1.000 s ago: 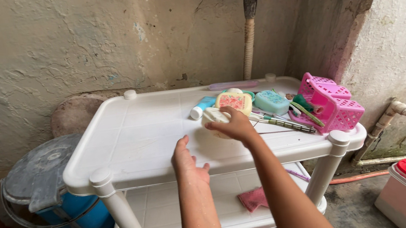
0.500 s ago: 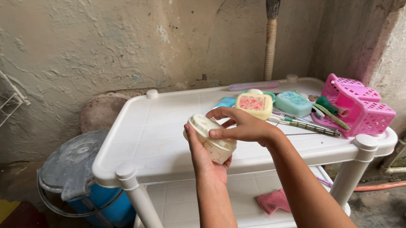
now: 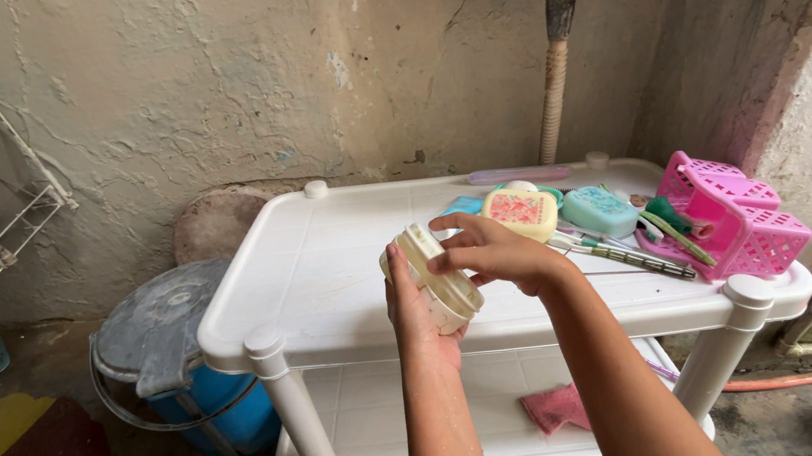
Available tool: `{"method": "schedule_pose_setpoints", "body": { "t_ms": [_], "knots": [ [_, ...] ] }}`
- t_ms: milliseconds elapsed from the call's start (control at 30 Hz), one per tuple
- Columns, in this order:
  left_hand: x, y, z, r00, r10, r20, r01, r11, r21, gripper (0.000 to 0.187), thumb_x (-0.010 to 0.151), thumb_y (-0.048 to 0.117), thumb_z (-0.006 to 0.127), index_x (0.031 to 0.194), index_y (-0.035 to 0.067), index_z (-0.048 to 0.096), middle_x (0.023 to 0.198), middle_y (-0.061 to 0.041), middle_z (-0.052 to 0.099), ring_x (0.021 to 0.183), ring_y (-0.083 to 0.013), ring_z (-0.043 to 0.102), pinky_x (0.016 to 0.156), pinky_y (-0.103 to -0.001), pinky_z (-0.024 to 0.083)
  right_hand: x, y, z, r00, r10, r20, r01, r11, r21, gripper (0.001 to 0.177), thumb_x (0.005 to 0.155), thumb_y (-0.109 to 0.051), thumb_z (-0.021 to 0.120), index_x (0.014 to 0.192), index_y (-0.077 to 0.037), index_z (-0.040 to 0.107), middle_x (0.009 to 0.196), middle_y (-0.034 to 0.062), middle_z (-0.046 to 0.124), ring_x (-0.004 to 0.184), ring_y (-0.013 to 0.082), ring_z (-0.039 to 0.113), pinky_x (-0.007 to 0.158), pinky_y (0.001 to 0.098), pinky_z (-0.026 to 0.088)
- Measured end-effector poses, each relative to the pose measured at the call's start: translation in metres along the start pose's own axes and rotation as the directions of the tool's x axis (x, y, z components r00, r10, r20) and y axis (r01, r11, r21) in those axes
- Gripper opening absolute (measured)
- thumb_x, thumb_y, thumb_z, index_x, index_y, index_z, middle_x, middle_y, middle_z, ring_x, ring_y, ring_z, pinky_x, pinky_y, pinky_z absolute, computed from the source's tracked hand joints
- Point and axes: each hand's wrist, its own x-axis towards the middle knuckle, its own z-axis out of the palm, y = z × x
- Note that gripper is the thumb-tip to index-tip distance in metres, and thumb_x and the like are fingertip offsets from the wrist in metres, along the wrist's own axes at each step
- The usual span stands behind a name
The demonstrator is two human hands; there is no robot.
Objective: The person moves various cleaning and hygiene items from a floor area onto a small white plastic shelving unit, and then wipes the top shelf with a hand using water.
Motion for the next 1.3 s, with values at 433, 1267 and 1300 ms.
{"method": "schedule_pose_setpoints", "body": {
  "t_ms": [433,1267,1300],
  "knots": [
    [-0.006,0.017,-0.034,0.993,0.114,-0.034,-0.119,0.967,-0.225,0.077,0.092,0.071,0.027,0.151,0.027,0.046,0.147,-0.004,0.057,0.131,-0.0209,0.057,0.105,-0.044,0.045,-0.014,-0.038,0.056,0.980,-0.186,0.067,0.185,0.983,0.012,0.074,0.068,-0.033,0.082,0.137,-0.012,0.063,0.129,0.0126,0.065,0.112,0.0284,0.068,0.087,0.0403,0.058],
    [-0.057,0.015,-0.094,0.893,0.396,-0.215,-0.447,0.842,-0.304,0.088,0.079,0.064,0.069,0.145,0.008,0.052,0.142,-0.013,0.061,0.130,-0.0280,0.061,0.103,-0.047,0.054,-0.058,-0.008,0.134,0.978,-0.137,0.155,0.060,0.903,0.425,0.077,0.080,-0.055,0.069,0.137,-0.005,0.055,0.128,0.0137,0.067,0.118,0.0232,0.063,0.098,0.0382,0.050],
    [-0.058,0.013,-0.095,0.897,0.356,-0.263,-0.430,0.841,-0.328,0.087,0.079,0.064,0.068,0.145,0.010,0.051,0.142,-0.013,0.061,0.130,-0.0285,0.061,0.102,-0.047,0.054,-0.060,-0.009,0.136,0.980,-0.159,0.117,0.125,0.958,0.259,0.080,0.074,-0.049,0.079,0.137,-0.006,0.052,0.125,0.0153,0.068,0.115,0.0229,0.065,0.097,0.0370,0.051]
  ]
}}
